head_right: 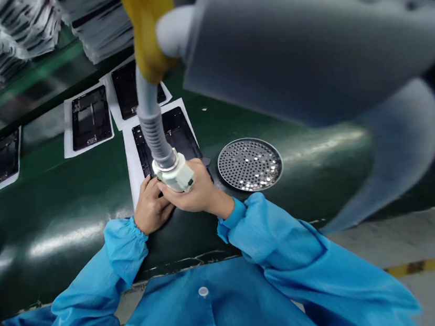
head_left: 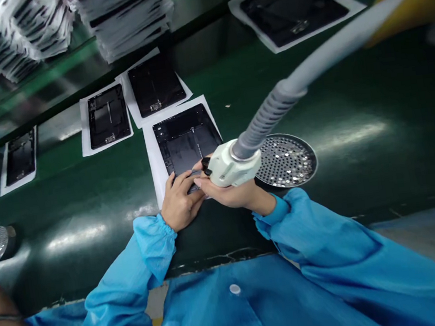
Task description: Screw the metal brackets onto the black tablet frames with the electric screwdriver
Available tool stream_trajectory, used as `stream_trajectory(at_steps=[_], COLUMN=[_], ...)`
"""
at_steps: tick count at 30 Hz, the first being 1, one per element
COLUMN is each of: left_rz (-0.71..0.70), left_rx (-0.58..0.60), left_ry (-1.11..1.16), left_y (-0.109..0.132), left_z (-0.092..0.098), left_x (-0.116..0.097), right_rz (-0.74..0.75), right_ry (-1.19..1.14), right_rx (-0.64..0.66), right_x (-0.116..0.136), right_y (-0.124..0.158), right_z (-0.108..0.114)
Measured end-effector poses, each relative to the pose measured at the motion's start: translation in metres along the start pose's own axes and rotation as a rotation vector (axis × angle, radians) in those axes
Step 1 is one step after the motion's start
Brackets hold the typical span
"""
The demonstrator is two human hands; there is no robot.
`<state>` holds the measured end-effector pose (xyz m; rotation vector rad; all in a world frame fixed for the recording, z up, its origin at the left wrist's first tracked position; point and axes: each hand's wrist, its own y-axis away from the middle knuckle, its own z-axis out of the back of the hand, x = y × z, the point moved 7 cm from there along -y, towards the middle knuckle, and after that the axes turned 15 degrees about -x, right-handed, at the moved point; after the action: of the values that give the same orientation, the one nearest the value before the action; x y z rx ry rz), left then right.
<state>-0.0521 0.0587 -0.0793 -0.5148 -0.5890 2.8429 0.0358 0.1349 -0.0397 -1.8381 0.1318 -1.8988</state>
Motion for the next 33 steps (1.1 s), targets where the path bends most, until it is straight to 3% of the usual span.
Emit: stream_trajectory(at_steps=[5, 7, 11, 14, 19, 33], left_rz=[-0.020, -0.011, 0.004, -0.023, -0.021, -0.067], left_rx=[-0.091, -0.110, -0.111, -0.110, -0.104, -0.096], left_ry=[-0.008, -0.005, -0.028, -0.063, -0.060, -0.054], left_y=[0.001, 0.001, -0.001, -0.002, 0.000, 0.001], left_z=[0.005, 0.005, 0.002, 0.001, 0.002, 0.006], left_x=[0.002, 0.003, 0.005, 0.004, 0.006, 0.009], right_rz=[-0.166, -0.182, -0.121, -0.075, -0.072, -0.094], right_ry=[-0.177, -0.187, -0.198, -0.161, -0.069, -0.091], right_rx=[-0.021, -0.087, -0.341, -0.423, -0.451, -0.450], right_x=[0.002, 0.003, -0.001, -0.012, -0.028, -0.036], right_y=[-0.012, -0.023, -0.049, -0.060, -0.065, -0.068], right_z=[0.010, 0.028, 0.078, 0.096, 0.099, 0.097])
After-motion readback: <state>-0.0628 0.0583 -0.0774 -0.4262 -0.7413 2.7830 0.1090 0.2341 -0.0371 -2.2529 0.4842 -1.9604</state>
